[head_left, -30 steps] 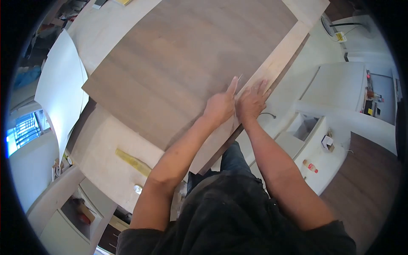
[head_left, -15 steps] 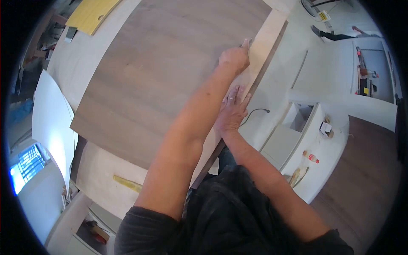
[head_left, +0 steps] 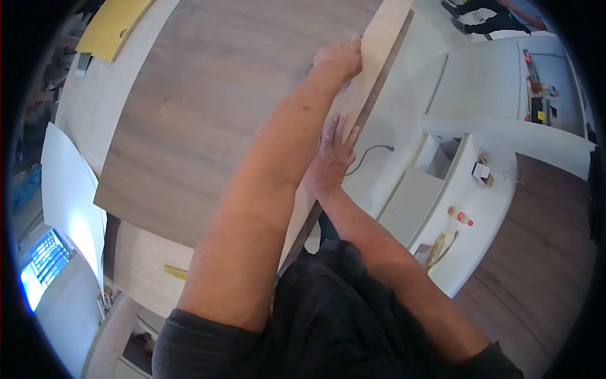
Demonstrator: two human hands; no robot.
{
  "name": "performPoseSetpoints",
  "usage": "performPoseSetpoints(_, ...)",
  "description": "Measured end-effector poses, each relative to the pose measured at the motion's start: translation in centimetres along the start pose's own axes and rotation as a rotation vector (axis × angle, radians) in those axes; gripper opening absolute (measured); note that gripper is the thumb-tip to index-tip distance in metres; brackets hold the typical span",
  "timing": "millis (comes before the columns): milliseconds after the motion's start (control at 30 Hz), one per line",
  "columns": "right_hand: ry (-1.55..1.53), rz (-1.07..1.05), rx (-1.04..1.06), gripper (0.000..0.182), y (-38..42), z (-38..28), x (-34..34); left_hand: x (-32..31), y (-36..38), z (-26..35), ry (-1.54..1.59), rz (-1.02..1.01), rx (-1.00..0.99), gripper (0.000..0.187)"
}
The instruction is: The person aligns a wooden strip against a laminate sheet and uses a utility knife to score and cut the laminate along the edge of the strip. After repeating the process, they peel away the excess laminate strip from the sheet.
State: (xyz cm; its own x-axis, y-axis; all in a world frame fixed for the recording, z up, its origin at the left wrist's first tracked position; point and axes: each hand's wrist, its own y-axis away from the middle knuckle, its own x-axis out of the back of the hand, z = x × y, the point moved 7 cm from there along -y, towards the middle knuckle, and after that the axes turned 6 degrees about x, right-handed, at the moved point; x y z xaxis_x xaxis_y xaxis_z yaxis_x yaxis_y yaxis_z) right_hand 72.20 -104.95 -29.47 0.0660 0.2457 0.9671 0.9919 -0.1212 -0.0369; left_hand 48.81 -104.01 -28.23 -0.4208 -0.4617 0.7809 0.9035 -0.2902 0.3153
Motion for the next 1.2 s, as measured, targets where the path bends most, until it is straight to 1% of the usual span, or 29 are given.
performPoseSetpoints(67,0.025,0.009,-0.002,0.069,-0.2,0.0,-0.4,0.5,2.2,-1.0,-0.018,-0.035,-0.002,0.039)
performPoseSetpoints(167,0.052,-0.001,-0.025,0.069,-0.2,0.3,-0.8,-1.3,4.9,-2.8,-0.048,-0.104,0.01,0.044)
performPoseSetpoints(267,0.044,-0.02,-0.041,0.069,0.0,0.2,-0.8,-1.0,10.7,-3.9,-0.047,-0.174,0.013,0.052)
performPoseSetpoints(367,0.069,-0.036,-0.04,0.067,0.3,-0.1,-0.8,-1.9,16.3,-5.8,0.031,-0.106,0.065,0.062)
performPoseSetpoints(400,0.086,-0.04,-0.039,0.066,0.3,0.0,-0.8,-2.2,18.2,-6.3,0.025,-0.111,0.052,0.064)
performPoseSetpoints(500,0.242,0.003,0.055,0.066,-0.7,2.9,-5.0,-3.0,23.4,-8.1,0.022,-0.087,0.027,0.069)
performPoseSetpoints(567,0.18,-0.047,-0.052,0.065,-0.6,1.3,-2.7,-4.3,26.8,-9.6,0.037,-0.042,0.028,0.071)
performPoseSetpoints(600,0.152,-0.078,-0.107,0.064,-0.3,0.8,-1.8,-4.3,28.8,-10.1,0.039,-0.087,0.045,0.072)
performPoseSetpoints(667,0.154,-0.041,-0.09,0.063,-0.1,0.2,-1.6,-4.0,32.9,-11.3,0.039,-0.176,0.074,0.073)
performPoseSetpoints(700,0.159,-0.026,-0.08,0.063,0.1,0.2,-1.4,-4.1,34.8,-11.7,0.032,-0.174,0.084,0.073)
performPoseSetpoints(800,0.131,-0.065,-0.119,0.061,0.2,-0.6,-0.7,-5.1,40.4,-13.6,0.015,-0.155,0.115,0.075)
performPoseSetpoints(867,0.131,-0.03,-0.089,0.061,0.1,-0.2,-1.0,-6.8,44.3,-15.2,0.025,-0.136,0.124,0.075)
performPoseSetpoints(967,0.129,-0.011,-0.073,0.06,0.1,-0.5,-1.0,-7.6,49.9,-17.2,0.016,-0.101,0.093,0.076)
performPoseSetpoints(1067,0.138,-0.031,-0.079,0.06,0.4,-0.7,-0.6,-5.8,49.9,-17.0,-0.023,-0.271,0.191,0.075)
performPoseSetpoints(1167,0.171,-0.03,-0.091,0.061,0.0,-0.5,-0.5,-3.7,46.7,-15.4,-0.023,-0.13,0.131,0.072)
performPoseSetpoints(1200,0.19,-0.034,-0.092,0.061,0.0,-0.5,-0.6,-2.9,44.8,-14.8,0.006,-0.124,0.136,0.071)
